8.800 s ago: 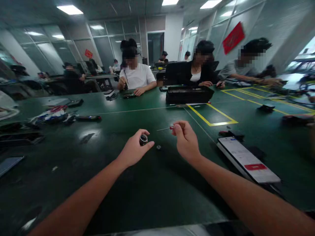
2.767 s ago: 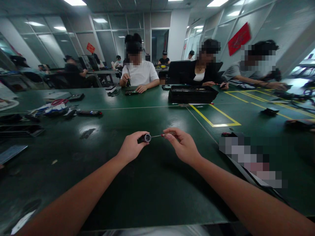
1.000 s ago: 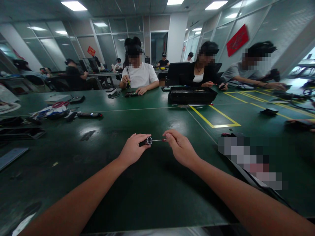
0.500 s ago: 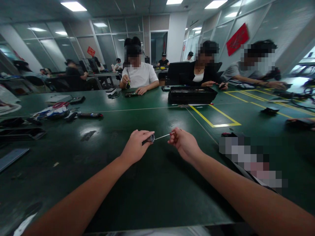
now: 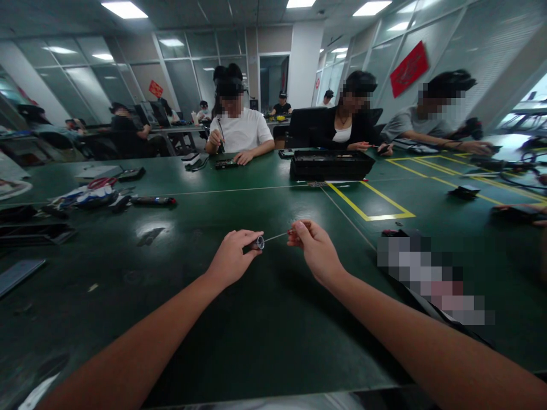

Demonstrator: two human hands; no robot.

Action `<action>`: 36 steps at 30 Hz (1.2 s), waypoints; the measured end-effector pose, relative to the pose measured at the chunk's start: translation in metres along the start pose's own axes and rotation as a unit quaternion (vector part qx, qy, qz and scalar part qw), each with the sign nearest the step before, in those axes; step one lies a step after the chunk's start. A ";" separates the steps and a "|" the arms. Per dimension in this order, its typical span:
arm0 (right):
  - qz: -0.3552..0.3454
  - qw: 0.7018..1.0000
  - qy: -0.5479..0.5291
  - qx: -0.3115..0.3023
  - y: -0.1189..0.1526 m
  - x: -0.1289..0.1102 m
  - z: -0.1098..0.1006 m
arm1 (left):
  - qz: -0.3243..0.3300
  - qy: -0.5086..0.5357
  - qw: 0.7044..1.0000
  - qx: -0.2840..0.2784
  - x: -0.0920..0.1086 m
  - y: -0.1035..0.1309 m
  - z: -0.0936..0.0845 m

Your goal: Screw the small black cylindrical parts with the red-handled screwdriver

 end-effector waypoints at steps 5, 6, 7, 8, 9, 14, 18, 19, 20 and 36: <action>-0.014 0.999 0.030 -0.010 0.001 -0.002 -0.001 | 0.017 -0.014 1.000 -0.006 -0.001 0.000 0.001; -0.020 0.999 0.038 -0.009 0.002 -0.004 -0.001 | 0.022 -0.018 1.000 -0.007 -0.001 0.000 0.002; -0.027 0.998 0.050 -0.008 0.002 -0.006 -0.002 | 0.026 -0.020 0.999 -0.008 -0.001 0.000 0.002; -0.032 0.997 0.069 -0.009 0.003 -0.008 -0.002 | 0.028 -0.022 0.999 -0.008 -0.001 0.000 0.002; -0.036 0.995 0.092 -0.013 0.003 -0.010 -0.003 | 0.029 -0.025 0.999 -0.008 -0.001 0.000 0.002; -0.025 0.997 0.072 -0.025 0.002 -0.010 -0.002 | 0.020 -0.034 0.999 -0.017 0.001 0.000 0.003; -0.005 1.000 0.004 -0.030 0.000 -0.006 0.001 | 0.022 -0.044 0.999 -0.023 0.002 0.000 0.003; -0.001 1.000 0.013 -0.027 0.000 -0.005 0.001 | 0.025 -0.047 0.998 -0.026 0.002 0.000 0.003; 0.005 1.000 0.017 -0.020 -0.001 -0.005 0.001 | 0.030 -0.049 0.998 -0.029 0.002 0.000 0.004; 0.033 0.997 -0.045 0.046 -0.009 0.005 -0.006 | 0.014 -0.030 0.999 -0.015 -0.003 -0.003 0.005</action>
Point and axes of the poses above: each hand's wrist, its own y-axis away from the middle knuckle, its own z-axis out of the palm, x = y × z, the point moved 3 cm from there along -y, towards the middle knuckle, and after that the axes turned 7 degrees about y, right-handed, at the moved point
